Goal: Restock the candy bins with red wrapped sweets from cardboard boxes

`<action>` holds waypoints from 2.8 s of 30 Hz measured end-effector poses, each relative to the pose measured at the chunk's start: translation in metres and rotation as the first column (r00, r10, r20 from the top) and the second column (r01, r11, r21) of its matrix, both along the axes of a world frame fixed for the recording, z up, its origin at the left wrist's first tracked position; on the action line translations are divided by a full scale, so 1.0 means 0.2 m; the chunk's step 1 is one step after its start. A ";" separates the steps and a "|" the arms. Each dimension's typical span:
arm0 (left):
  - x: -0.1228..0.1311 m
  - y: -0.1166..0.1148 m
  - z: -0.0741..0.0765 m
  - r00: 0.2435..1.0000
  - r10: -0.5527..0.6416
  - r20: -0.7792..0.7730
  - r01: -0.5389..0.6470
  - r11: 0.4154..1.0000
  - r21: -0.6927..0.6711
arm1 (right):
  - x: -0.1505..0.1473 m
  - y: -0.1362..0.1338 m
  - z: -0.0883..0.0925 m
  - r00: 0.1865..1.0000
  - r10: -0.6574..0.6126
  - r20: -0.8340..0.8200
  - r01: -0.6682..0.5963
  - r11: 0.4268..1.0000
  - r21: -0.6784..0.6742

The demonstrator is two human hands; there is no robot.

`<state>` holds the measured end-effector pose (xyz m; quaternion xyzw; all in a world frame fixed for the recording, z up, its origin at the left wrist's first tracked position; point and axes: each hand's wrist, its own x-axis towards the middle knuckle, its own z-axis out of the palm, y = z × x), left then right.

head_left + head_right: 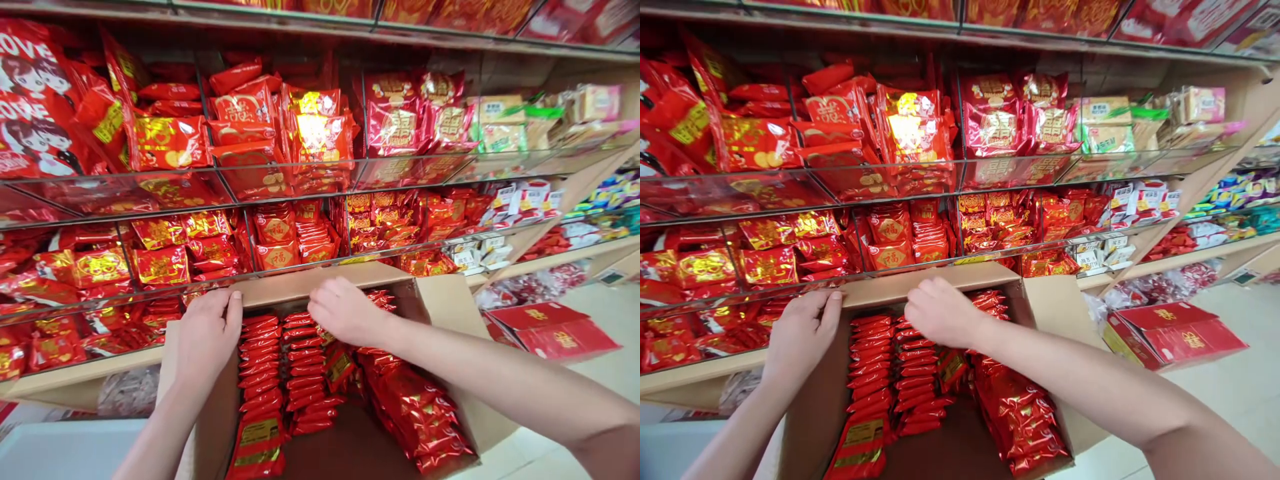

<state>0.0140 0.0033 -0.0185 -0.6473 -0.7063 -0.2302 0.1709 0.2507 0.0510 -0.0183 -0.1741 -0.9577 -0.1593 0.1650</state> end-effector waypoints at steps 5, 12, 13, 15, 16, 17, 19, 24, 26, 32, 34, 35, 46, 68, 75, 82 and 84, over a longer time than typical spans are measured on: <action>0.01 -0.02 0.02 0.999 0.021 -0.035 -0.022 1.000 -0.005 | -0.11 -0.01 -0.22 0.908 -0.278 0.313 0.348 0.918 -0.193; -0.02 -0.03 0.03 0.997 -0.063 0.054 0.060 0.996 0.062 | -0.10 0.08 -0.27 0.860 -0.391 0.327 0.480 0.838 -0.260; -0.01 -0.04 0.02 0.993 -0.089 0.076 0.081 0.991 0.106 | -0.07 0.06 -0.22 0.868 -0.393 0.304 0.475 0.836 -0.274; 0.04 -0.07 -0.02 0.962 -0.183 0.204 0.129 0.960 0.249 | 0.01 0.02 -0.12 0.900 -0.392 0.191 0.436 0.796 -0.420; 0.09 -0.09 -0.05 0.912 -0.252 0.324 0.146 0.937 0.317 | 0.05 -0.01 -0.07 0.919 -0.385 0.089 0.367 0.747 -0.554; 0.15 -0.11 -0.07 0.825 -0.314 0.470 0.143 0.920 0.365 | 0.08 -0.04 -0.04 0.923 -0.382 -0.046 0.243 0.671 -0.700; 0.30 -0.15 -0.11 0.553 -0.307 0.775 0.159 0.951 0.263 | 0.11 -0.12 -0.01 0.848 -0.417 -0.329 -0.122 0.449 -0.885; 0.58 -0.18 -0.14 0.212 -0.106 0.972 0.152 0.986 0.074 | 0.04 -0.24 -0.10 0.544 -0.646 -0.535 -0.501 0.261 -0.825; 0.61 -0.18 -0.15 0.168 -0.090 0.982 0.097 0.992 0.075 | 0.01 -0.25 -0.13 0.407 -0.730 -0.549 -0.433 0.375 -0.819; 0.57 -0.19 -0.20 0.198 -0.134 0.971 -0.001 0.991 0.137 | 0.03 -0.24 -0.17 0.192 -0.755 -0.627 -0.241 0.583 -0.776; 0.55 -0.20 -0.19 0.242 -0.124 0.962 -0.014 0.991 0.131 | 0.05 -0.25 -0.18 0.211 -0.722 -0.659 -0.331 0.581 -0.743; 0.55 -0.20 -0.18 0.267 -0.120 0.956 -0.007 0.992 0.126 | 0.05 -0.26 -0.18 0.235 -0.698 -0.677 -0.396 0.567 -0.722; 0.62 -0.23 -0.01 -0.125 0.064 0.990 0.257 0.966 -0.030 | 0.14 -0.29 -0.07 0.544 -0.044 -0.838 0.032 0.999 -0.031; 0.57 -0.29 -0.04 -0.388 0.043 0.921 0.341 0.935 0.099 | 0.07 -0.36 -0.19 0.331 -0.801 -0.499 -0.712 0.136 -0.689; 0.54 -0.27 -0.04 -0.007 -0.008 1.000 0.434 0.901 0.010 | 0.04 -0.33 -0.15 0.316 -0.790 -0.526 -0.653 0.221 -0.724; 0.38 -0.27 0.04 0.550 -0.118 0.827 0.476 0.858 -0.194 | 0.14 -0.19 0.02 0.707 -0.470 -0.528 -0.522 0.155 -0.838; 0.30 -0.23 0.08 0.602 -0.184 0.777 0.419 0.901 -0.112 | 0.14 -0.09 0.09 0.752 -0.442 -0.489 -0.460 0.180 -0.870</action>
